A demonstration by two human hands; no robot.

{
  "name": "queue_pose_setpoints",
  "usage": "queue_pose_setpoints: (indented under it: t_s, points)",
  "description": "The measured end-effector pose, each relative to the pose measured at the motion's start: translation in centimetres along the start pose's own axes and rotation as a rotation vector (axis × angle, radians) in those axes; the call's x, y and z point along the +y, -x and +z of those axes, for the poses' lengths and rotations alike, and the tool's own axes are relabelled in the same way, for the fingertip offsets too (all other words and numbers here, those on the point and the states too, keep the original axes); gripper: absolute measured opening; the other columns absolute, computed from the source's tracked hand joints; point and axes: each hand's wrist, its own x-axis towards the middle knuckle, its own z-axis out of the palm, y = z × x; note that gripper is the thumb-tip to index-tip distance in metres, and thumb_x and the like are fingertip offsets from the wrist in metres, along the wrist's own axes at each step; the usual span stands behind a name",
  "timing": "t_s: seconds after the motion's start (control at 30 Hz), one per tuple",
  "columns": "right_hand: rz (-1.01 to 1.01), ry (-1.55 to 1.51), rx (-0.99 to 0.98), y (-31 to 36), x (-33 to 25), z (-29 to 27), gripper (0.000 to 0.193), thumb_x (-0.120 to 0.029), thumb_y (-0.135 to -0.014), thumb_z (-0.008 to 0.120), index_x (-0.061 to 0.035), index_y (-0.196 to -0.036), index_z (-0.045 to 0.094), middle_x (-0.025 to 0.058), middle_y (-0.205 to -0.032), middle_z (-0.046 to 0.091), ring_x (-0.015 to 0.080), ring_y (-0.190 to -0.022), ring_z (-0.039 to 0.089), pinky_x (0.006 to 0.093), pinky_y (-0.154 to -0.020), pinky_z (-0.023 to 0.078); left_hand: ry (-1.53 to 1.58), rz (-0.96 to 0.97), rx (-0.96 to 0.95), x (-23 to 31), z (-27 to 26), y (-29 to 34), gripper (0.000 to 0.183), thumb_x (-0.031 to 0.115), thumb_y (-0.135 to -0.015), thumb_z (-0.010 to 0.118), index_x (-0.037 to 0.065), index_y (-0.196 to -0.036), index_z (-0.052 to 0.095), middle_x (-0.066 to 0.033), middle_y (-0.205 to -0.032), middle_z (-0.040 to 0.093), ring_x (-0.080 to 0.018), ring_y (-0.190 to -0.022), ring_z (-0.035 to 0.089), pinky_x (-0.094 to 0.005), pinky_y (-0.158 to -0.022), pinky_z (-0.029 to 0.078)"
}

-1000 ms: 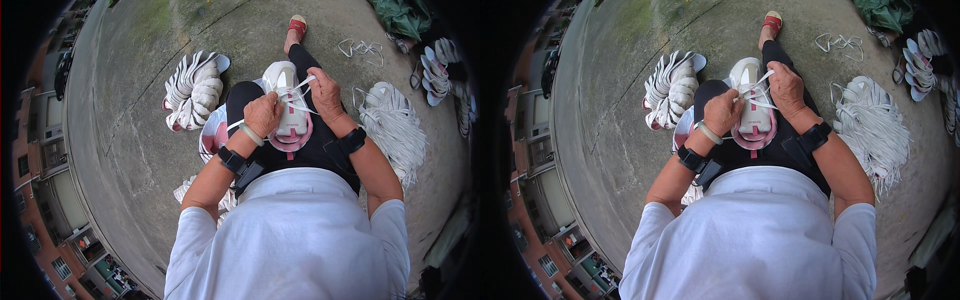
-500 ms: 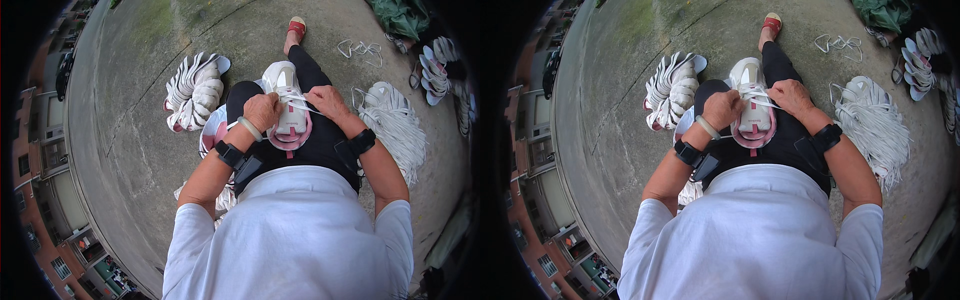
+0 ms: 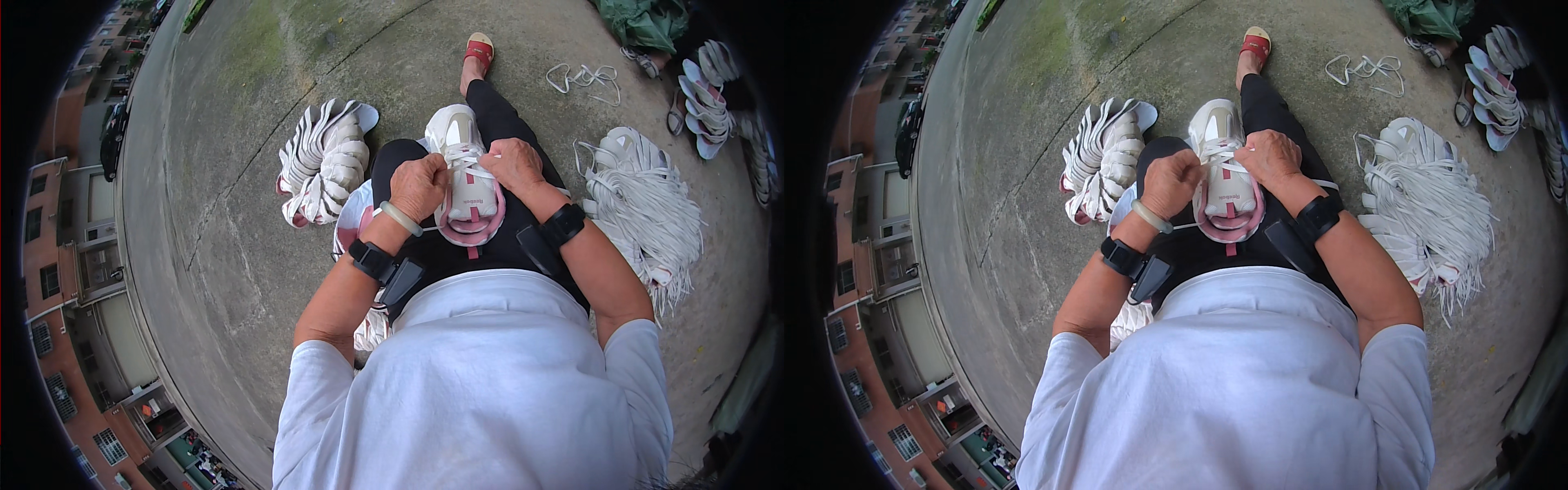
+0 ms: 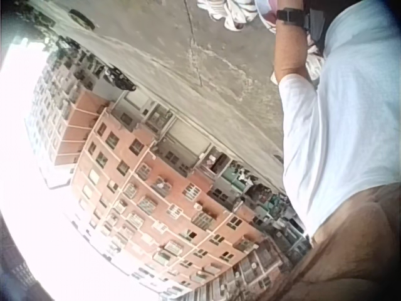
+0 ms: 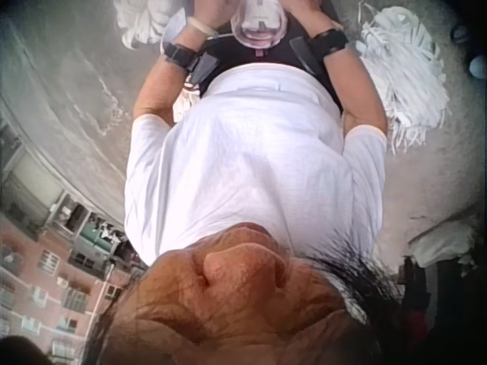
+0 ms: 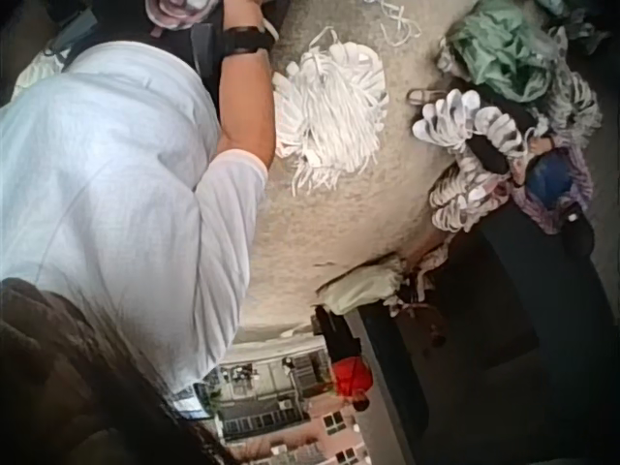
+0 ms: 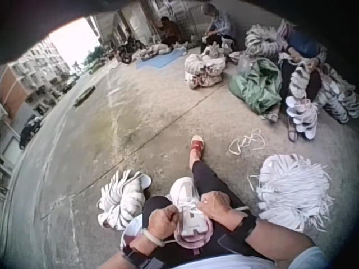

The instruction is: Lacing white and pink sneakers by hand.

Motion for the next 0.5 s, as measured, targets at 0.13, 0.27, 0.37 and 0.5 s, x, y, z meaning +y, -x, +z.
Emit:
queue_pose_setpoints:
  t_s: [0.13,0.27,0.37,0.5]
  points:
    - [0.06,-0.068,-0.046,-0.5,0.2,0.0,0.021,-0.031,-0.061,0.057,-0.0115,-0.066,0.064,0.0156,-0.076,0.063,0.0328,-0.079,0.059,0.0413,-0.071,0.046,0.051,0.008,0.024,0.2,-0.8,1.4,0.006,0.011,-0.072,0.06,0.006,-0.071,0.056,-0.0138,-0.059,0.055,-0.032,-0.056,0.056,-0.0356,-0.051,0.043]
    - [0.027,0.005,-0.012,-1.0,0.6,1.0,0.024,-0.032,-0.06,0.06,-0.0102,-0.07,0.064,0.0151,-0.085,0.062,0.0332,-0.085,0.058,0.0418,-0.074,0.044,0.107,0.065,0.098,-0.2,-2.1,2.8,0.009,0.006,-0.074,0.06,0.006,-0.07,0.052,-0.0104,-0.053,0.051,-0.0258,-0.047,0.052,-0.0317,-0.047,0.041]
    - [-0.05,0.007,0.079,-1.0,1.3,1.4,0.025,-0.031,-0.06,0.061,-0.01,-0.073,0.064,0.0137,-0.086,0.062,0.0326,-0.087,0.058,0.0417,-0.075,0.043,0.099,0.015,0.102,-0.6,-4.1,3.8,0.01,0.007,-0.076,0.059,0.006,-0.069,0.052,-0.0094,-0.052,0.05,-0.0239,-0.046,0.051,-0.0315,-0.045,0.04]
    - [-0.034,0.007,0.001,-0.4,-0.2,1.0,0.024,-0.03,-0.062,0.061,-0.0114,-0.077,0.064,0.0109,-0.087,0.063,0.0295,-0.09,0.058,0.0427,-0.077,0.039,0.085,0.021,0.171,-2.5,-6.6,6.3,0.012,0.008,-0.077,0.06,0.007,-0.068,0.051,-0.0107,-0.052,0.05,-0.0261,-0.045,0.052,-0.0321,-0.043,0.039]
